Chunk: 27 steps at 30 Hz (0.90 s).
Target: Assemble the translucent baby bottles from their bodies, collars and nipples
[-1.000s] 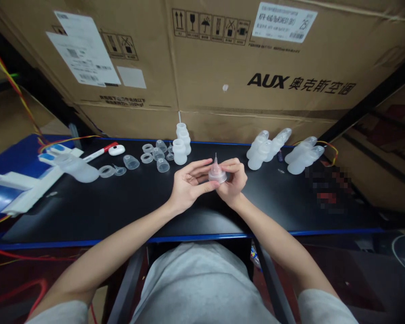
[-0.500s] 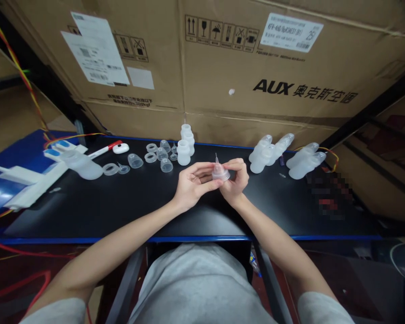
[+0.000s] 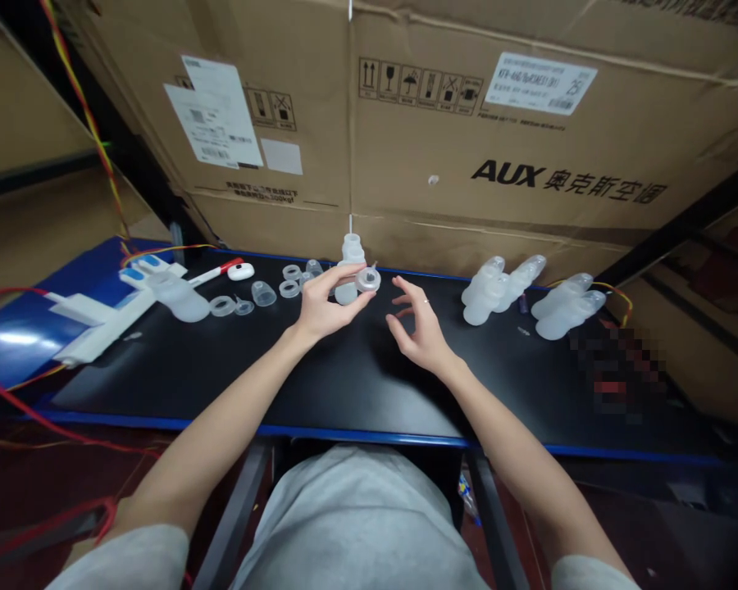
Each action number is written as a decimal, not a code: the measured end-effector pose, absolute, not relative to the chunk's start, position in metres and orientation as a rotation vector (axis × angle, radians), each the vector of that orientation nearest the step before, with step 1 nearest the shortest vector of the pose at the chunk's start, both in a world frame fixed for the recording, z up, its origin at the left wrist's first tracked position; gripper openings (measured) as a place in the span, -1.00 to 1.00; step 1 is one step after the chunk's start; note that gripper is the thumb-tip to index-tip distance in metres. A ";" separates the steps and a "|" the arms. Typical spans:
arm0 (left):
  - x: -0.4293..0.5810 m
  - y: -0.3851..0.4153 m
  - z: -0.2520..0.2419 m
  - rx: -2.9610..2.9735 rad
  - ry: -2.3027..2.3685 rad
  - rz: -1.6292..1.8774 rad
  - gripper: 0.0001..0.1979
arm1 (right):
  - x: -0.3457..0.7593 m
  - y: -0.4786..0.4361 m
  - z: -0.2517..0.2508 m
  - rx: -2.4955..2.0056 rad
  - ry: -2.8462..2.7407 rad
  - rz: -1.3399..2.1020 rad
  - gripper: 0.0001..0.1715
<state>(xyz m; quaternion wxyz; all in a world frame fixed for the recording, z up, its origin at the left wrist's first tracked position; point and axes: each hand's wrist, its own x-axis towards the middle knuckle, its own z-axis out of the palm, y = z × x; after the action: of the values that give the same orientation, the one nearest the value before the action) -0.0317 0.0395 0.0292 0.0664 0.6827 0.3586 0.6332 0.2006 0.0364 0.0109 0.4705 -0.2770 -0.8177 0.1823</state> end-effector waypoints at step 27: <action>-0.021 0.046 0.002 1.758 1.078 1.604 -0.49 | 0.203 0.052 -0.007 -0.859 -1.915 0.677 -0.41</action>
<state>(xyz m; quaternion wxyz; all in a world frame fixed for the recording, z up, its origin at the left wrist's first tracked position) -0.0208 0.0460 0.0025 0.2616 0.6496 0.3982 0.5925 0.2027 0.0518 -0.0069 0.4513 -0.3477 -0.7748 0.2741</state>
